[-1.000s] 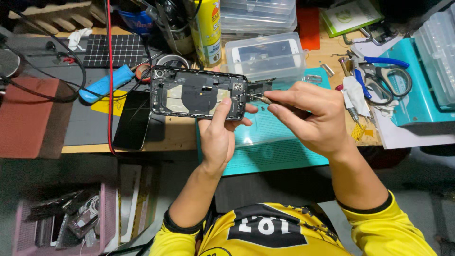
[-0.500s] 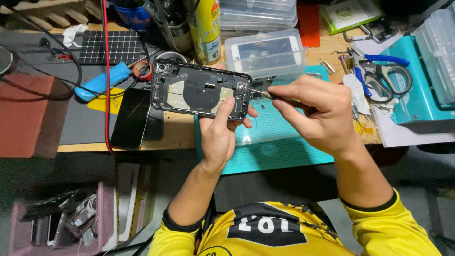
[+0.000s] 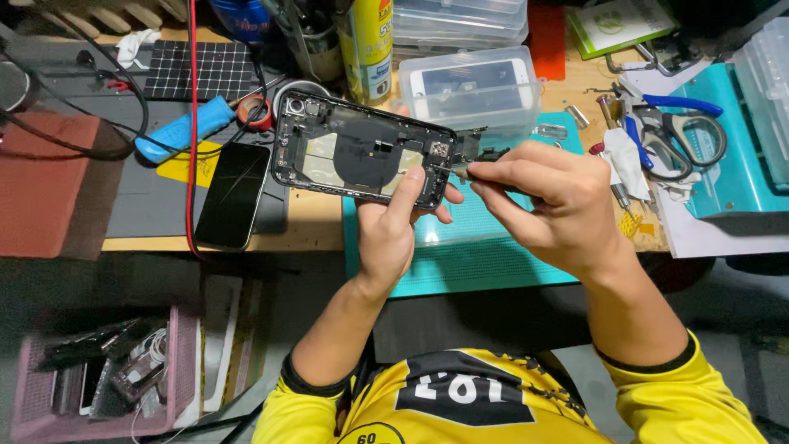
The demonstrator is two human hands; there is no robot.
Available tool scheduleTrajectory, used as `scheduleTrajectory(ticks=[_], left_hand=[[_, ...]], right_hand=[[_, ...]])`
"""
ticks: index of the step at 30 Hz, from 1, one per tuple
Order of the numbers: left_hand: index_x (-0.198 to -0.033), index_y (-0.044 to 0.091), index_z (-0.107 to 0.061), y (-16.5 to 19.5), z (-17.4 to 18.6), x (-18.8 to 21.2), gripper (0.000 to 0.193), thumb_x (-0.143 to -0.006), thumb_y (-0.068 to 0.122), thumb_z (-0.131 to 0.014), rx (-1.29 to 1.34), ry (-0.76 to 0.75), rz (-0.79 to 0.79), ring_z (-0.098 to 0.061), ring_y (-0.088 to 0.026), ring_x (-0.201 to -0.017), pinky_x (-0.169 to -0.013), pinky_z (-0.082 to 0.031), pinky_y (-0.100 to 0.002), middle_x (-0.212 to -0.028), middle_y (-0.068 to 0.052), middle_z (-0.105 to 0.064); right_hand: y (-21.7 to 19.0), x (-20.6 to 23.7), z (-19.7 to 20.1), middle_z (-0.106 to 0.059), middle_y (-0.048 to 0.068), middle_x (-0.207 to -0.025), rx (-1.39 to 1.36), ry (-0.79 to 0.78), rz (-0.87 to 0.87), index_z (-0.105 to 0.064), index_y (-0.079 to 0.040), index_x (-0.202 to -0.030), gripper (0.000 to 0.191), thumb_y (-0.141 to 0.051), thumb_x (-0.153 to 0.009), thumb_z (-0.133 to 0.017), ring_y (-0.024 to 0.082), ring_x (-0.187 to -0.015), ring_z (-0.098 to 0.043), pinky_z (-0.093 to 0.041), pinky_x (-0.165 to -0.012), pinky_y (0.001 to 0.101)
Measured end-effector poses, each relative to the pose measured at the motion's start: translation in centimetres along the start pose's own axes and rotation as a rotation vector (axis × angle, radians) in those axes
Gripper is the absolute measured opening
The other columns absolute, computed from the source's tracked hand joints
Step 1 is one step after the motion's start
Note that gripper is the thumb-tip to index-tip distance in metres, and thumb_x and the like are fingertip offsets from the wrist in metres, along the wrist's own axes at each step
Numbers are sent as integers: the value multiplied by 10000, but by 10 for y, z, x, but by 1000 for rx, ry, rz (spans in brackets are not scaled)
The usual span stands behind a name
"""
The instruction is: The person holds a disassembled smartphone frame in one hand and uses a screwdriver and tweezers to remove and reposition small internal components and screws, at one point lifting a component out and setting it on the mat before continuing to work on the phone with the screwdriver.
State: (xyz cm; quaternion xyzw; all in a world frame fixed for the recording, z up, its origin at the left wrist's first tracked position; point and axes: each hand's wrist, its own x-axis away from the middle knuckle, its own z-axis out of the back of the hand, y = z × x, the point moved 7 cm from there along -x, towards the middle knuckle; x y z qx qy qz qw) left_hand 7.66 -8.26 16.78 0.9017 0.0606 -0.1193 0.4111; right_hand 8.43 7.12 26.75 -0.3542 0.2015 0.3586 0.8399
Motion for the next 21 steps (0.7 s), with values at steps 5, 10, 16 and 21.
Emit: scheduleTrajectory(ticks=[5,10,16,21], left_hand=[[-1665,-3,-193,0,-5,2,646,-1081,64,-461,-66,-5,-21,-681,-217,-876,-646,-564,-300,-1187,-158,-646],[-1669,3,-181,-2,-9,2,645,-1089,71,-456,-108,-14,-31,-689,-214,-887,-660,-575,-297,-1178,-155,-656],[-1667,-5,-195,-5,-8,3,629,-1096,60,-450,-152,-12,-51,-691,-208,-893,-661,-579,-296,-1186,-147,-660],[-1658,14,-213,-14,-3,3,610,-1101,60,-459,-177,-18,-66,-692,-202,-897,-665,-579,-291,-1198,-134,-654]], right_hand=[[0,4,5,-704,75,-840,12,17,6,-774,-25,-1051,173,11,-886,-809,132,-630,-600,-417,-548,271],[3,7,7,-698,75,-842,-11,22,-4,-769,-26,-1059,175,9,-891,-804,131,-641,-610,-429,-557,266],[5,7,6,-695,70,-838,-17,20,-6,-768,-31,-1054,162,7,-900,-798,137,-653,-630,-444,-553,266],[5,7,4,-696,74,-833,25,12,-10,-775,-38,-1040,149,-1,-897,-795,150,-633,-630,-449,-539,278]])
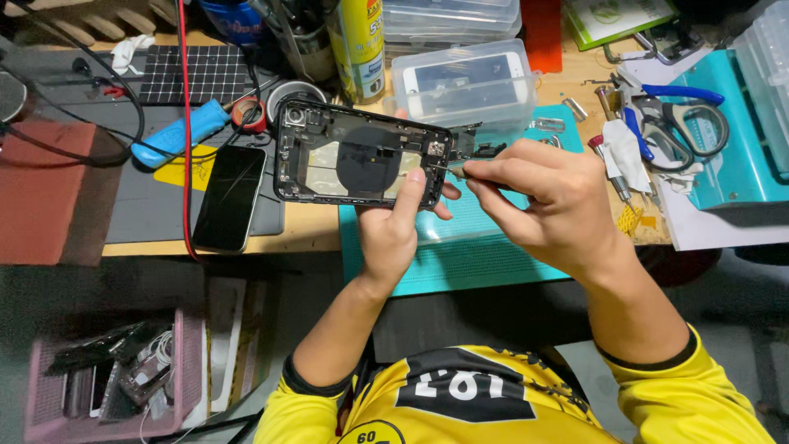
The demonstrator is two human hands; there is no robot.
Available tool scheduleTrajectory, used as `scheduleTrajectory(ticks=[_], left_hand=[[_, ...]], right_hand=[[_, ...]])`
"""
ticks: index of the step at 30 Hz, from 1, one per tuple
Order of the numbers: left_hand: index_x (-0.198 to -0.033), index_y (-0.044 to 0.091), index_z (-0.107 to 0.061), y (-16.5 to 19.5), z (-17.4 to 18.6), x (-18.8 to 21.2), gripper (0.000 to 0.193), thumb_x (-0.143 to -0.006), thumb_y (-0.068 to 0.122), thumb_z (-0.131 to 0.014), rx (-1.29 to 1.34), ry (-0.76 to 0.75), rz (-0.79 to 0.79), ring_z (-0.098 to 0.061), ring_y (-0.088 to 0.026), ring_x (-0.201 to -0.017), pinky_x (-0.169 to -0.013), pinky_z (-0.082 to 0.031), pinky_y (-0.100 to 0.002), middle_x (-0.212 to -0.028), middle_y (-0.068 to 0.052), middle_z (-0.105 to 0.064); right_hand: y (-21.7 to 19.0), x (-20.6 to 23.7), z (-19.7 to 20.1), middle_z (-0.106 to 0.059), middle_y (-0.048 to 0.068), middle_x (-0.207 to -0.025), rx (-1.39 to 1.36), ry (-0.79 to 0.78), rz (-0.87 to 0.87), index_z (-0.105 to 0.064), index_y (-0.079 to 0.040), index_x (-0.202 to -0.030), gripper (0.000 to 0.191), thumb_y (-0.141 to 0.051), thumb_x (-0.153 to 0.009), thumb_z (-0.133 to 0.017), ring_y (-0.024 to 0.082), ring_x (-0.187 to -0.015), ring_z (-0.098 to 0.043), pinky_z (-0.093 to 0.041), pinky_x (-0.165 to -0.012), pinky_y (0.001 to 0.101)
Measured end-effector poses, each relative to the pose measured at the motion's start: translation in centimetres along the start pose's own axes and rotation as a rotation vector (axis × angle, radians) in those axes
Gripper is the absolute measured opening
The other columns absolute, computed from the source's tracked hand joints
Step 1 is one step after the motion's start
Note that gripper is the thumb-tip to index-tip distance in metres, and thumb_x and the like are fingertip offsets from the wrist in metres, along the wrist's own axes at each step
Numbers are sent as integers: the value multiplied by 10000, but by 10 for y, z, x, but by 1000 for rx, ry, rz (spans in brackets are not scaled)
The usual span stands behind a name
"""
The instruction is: The person holds a disassembled smartphone frame in one hand and uses a screwdriver and tweezers to remove and reposition small internal components and screws, at one point lifting a component out and setting it on the mat before continuing to work on the phone with the screwdriver.
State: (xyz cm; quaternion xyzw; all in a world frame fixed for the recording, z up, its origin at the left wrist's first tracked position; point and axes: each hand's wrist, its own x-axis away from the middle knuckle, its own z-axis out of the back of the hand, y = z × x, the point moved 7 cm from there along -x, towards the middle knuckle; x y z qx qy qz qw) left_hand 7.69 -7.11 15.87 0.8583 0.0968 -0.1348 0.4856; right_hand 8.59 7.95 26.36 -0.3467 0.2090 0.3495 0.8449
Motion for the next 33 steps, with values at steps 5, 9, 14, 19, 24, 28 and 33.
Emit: scheduleTrajectory(ticks=[5,9,14,19,24,28,33], left_hand=[[-1486,-27,-465,-14,3,3,380,-1128,97,-468,-133,26,-26,-726,-192,-927,-698,-604,-293,-1116,-121,-706],[-1263,-49,-613,-20,4,6,246,-1114,111,-502,-275,65,-44,-712,-161,-872,-688,-616,-292,-1033,-107,-721],[-1171,-48,-637,-20,4,4,222,-1090,112,-507,-381,94,-34,-717,-144,-821,-663,-620,-283,-977,-101,-719],[-1090,-48,-643,-23,4,2,205,-1085,110,-511,-429,127,-17,-723,-149,-754,-622,-622,-284,-910,-104,-728],[-1042,-50,-657,-21,5,2,228,-1091,113,-506,-488,145,-41,-733,-151,-727,-613,-619,-283,-885,-103,-740],[-1038,-50,-647,-20,4,1,223,-1086,116,-507,-482,144,-38,-733,-150,-717,-603,-611,-284,-880,-103,-736],[-1075,-49,-646,-17,2,0,218,-1085,114,-502,-460,137,-17,-726,-148,-698,-610,-598,-281,-913,-100,-741]], right_hand=[[1,2,-2,-674,82,-816,60,-23,3,-775,-41,-1037,125,-23,-913,-782,202,-673,-650,-487,-609,309],[13,1,-4,-705,97,-802,39,-53,-71,-775,-25,-988,102,-67,-896,-775,193,-633,-659,-495,-577,300],[39,-2,-14,-689,108,-679,-46,-144,-267,-777,-5,-949,134,-125,-890,-761,153,-526,-616,-476,-515,287],[50,0,-23,-677,99,-649,-111,-170,-317,-771,-4,-940,132,-124,-892,-746,135,-527,-607,-471,-513,281],[44,-2,-22,-655,97,-706,-97,-110,-160,-773,-12,-961,104,-80,-883,-779,169,-565,-598,-437,-534,297],[36,-1,-19,-659,85,-791,-90,-74,-70,-767,-32,-980,109,-45,-872,-779,163,-638,-626,-453,-568,283],[42,1,-22,-675,77,-737,-74,-135,-209,-766,-22,-968,120,-70,-861,-792,137,-549,-601,-449,-518,276]])
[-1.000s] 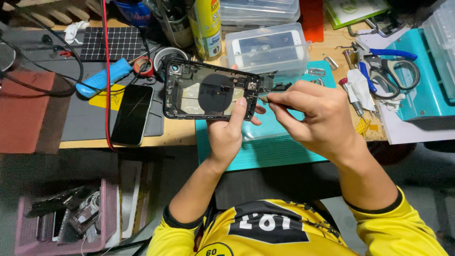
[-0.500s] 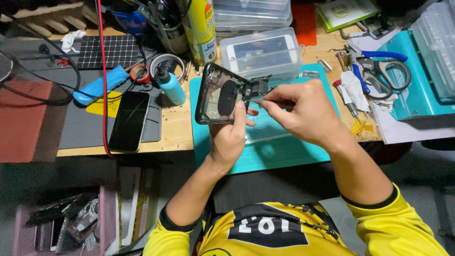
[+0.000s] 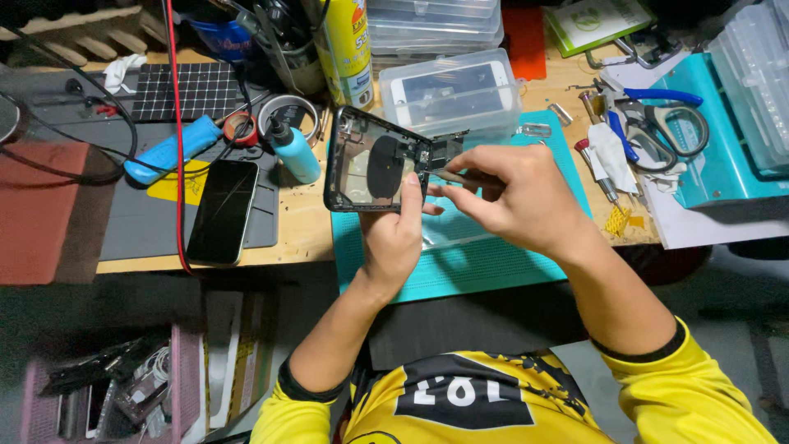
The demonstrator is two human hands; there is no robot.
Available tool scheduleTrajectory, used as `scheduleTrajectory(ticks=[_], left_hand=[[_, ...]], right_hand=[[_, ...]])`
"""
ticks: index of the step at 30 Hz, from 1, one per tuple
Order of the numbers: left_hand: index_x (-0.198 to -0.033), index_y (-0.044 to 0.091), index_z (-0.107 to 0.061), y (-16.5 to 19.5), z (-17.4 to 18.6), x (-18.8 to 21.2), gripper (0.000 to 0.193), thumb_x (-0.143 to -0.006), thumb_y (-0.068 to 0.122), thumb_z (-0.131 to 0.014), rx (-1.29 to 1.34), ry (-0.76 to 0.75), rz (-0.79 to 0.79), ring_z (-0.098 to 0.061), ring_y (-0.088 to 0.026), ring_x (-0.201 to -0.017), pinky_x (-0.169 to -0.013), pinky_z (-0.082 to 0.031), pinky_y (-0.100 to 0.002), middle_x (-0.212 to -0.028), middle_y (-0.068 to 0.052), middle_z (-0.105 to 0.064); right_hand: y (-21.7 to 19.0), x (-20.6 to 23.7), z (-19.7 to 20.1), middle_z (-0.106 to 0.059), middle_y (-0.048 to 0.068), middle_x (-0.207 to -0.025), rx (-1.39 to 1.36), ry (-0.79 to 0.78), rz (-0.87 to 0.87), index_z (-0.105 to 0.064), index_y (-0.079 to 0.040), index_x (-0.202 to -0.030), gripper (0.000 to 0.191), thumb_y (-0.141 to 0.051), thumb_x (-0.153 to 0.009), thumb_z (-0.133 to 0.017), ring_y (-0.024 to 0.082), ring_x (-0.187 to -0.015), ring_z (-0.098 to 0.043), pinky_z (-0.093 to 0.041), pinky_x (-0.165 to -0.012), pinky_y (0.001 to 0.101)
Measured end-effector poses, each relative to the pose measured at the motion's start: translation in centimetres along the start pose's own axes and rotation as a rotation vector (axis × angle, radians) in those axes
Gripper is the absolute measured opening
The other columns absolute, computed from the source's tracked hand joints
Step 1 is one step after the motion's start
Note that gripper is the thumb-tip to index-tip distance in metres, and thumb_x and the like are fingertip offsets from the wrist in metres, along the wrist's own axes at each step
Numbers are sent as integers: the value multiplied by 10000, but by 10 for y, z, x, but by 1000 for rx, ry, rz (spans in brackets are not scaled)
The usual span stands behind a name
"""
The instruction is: The person holds a disassembled smartphone frame in one hand and uses a screwdriver and tweezers to remove and reposition small internal components and screws, at one point lifting a component out and setting it on the mat before continuing to work on the phone with the screwdriver.
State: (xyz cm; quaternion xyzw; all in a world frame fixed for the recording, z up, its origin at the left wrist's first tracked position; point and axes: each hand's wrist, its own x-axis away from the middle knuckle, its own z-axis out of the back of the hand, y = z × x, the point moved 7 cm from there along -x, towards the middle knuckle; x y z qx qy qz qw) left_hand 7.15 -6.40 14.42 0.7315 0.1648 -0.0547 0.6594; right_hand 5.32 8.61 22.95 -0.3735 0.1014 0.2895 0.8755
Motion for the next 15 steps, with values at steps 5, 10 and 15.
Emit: scheduleTrajectory(ticks=[5,10,15], left_hand=[[-1135,-51,-621,5,-1,-1,211,-1075,105,-492,52,-14,-52,-732,-148,-798,-625,-625,-276,-949,-97,-708],[-1068,-60,-655,-1,-1,-1,222,-1095,98,-502,56,-27,-24,-733,-158,-774,-636,-632,-284,-923,-106,-732],[-1079,-57,-663,-4,-3,-2,229,-1086,101,-497,95,-46,-12,-742,-160,-809,-636,-635,-284,-941,-104,-732]], right_hand=[[3,-3,4,-674,82,-711,-22,6,-6,-766,-17,-982,103,-85,-907,-785,119,-557,-616,-457,-533,265],[-6,-2,6,-693,93,-767,-48,41,108,-751,-3,-982,137,-93,-879,-767,129,-602,-618,-462,-546,266],[11,-2,2,-637,94,-617,2,-29,-147,-787,-30,-942,81,-107,-926,-767,144,-500,-575,-432,-498,291]])
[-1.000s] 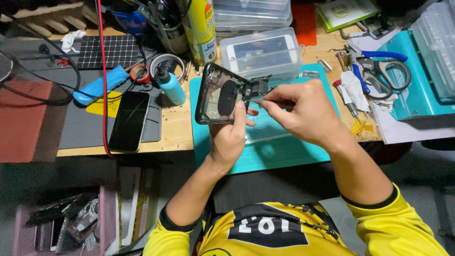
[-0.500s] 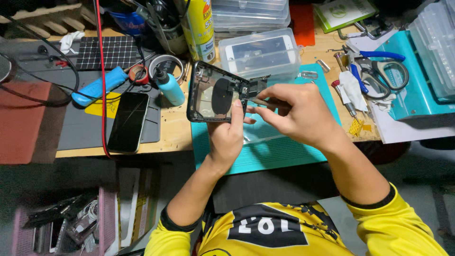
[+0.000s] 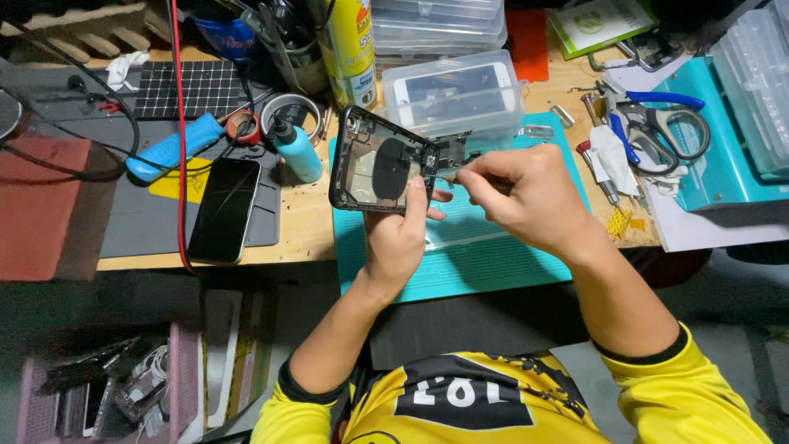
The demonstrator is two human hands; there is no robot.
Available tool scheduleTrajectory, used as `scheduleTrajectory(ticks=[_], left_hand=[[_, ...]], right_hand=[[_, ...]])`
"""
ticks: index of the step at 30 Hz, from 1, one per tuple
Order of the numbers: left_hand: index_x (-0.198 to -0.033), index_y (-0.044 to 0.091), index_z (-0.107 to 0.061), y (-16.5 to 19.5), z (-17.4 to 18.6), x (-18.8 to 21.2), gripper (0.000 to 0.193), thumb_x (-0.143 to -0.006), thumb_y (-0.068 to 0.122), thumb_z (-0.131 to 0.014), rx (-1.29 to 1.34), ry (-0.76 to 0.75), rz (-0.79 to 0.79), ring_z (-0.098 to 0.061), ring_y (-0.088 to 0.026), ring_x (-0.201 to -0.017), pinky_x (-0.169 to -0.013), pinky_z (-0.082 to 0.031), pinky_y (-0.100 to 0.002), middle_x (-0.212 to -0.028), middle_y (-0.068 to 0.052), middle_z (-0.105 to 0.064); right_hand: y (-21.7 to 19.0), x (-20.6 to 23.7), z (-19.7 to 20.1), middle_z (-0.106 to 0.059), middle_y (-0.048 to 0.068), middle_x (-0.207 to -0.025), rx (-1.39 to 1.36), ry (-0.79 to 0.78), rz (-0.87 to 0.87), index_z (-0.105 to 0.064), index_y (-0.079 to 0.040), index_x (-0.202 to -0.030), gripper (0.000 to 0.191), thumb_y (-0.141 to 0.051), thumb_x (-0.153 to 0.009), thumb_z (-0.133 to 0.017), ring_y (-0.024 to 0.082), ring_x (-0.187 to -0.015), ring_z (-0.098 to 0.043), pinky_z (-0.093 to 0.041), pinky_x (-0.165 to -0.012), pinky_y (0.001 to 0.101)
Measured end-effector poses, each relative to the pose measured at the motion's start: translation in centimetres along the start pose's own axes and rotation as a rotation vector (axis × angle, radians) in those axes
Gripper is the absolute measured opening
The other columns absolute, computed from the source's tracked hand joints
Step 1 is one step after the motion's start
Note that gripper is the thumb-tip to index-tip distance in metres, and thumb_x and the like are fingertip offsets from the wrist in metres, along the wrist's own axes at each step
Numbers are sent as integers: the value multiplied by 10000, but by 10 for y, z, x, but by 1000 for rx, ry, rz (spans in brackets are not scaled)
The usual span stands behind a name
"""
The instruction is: The person holds a disassembled smartphone frame in one hand and uses a screwdriver and tweezers to remove and reposition small internal components and screws, at one point lifting a component out and setting it on the mat before continuing to work on the phone with the screwdriver.
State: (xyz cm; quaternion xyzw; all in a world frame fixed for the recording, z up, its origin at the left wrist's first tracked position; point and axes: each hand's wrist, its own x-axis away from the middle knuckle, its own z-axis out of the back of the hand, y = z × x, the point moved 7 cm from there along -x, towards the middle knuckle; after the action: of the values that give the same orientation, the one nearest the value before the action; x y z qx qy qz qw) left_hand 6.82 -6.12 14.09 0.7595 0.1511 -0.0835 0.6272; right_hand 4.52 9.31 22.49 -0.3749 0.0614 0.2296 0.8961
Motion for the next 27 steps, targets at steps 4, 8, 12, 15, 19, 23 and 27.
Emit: scheduleTrajectory(ticks=[4,8,12,15,19,23,27], left_hand=[[-1063,-51,-670,-1,-1,0,240,-1090,108,-492,-33,-15,18,-747,-158,-787,-627,-629,-282,-910,-102,-742],[-1063,-52,-683,0,0,0,251,-1092,108,-492,-54,-30,23,-723,-157,-743,-624,-610,-280,-914,-104,-751],[-1064,-54,-671,0,-1,0,238,-1089,106,-497,-7,-27,27,-739,-160,-783,-629,-617,-280,-909,-106,-744],[-1070,-52,-672,0,-3,-1,242,-1088,108,-492,-14,-38,27,-741,-158,-779,-627,-618,-278,-908,-106,-749],[-1069,-51,-671,1,-3,0,244,-1093,110,-489,-30,-46,21,-741,-157,-780,-630,-622,-280,-908,-105,-747],[-1076,-56,-675,-1,-4,2,250,-1093,110,-488,-29,-55,52,-726,-157,-749,-630,-611,-281,-910,-107,-755],[-1116,-50,-667,-1,-5,2,244,-1088,112,-486,9,-71,54,-726,-151,-772,-642,-609,-276,-924,-100,-747]], right_hand=[[-16,3,7,-660,88,-756,-66,41,242,-759,-16,-1004,116,-99,-925,-745,113,-625,-620,-475,-563,264],[-3,2,5,-626,87,-621,-42,33,53,-758,1,-983,160,-123,-889,-794,134,-504,-551,-428,-489,284],[1,1,2,-684,54,-666,-131,-25,-4,-771,-21,-959,107,-115,-930,-730,77,-549,-629,-483,-511,251],[-11,2,8,-671,80,-727,-66,23,157,-760,7,-985,152,-104,-883,-781,102,-570,-574,-450,-530,261],[4,2,3,-695,56,-671,-126,-43,-78,-768,-21,-964,123,-134,-919,-747,84,-547,-630,-491,-514,245],[-14,4,11,-684,70,-774,-72,11,182,-751,0,-1007,161,-107,-888,-774,88,-637,-622,-490,-576,242],[-3,3,7,-688,69,-695,-80,-37,-12,-757,-8,-986,154,-138,-904,-776,96,-569,-620,-490,-532,252]])
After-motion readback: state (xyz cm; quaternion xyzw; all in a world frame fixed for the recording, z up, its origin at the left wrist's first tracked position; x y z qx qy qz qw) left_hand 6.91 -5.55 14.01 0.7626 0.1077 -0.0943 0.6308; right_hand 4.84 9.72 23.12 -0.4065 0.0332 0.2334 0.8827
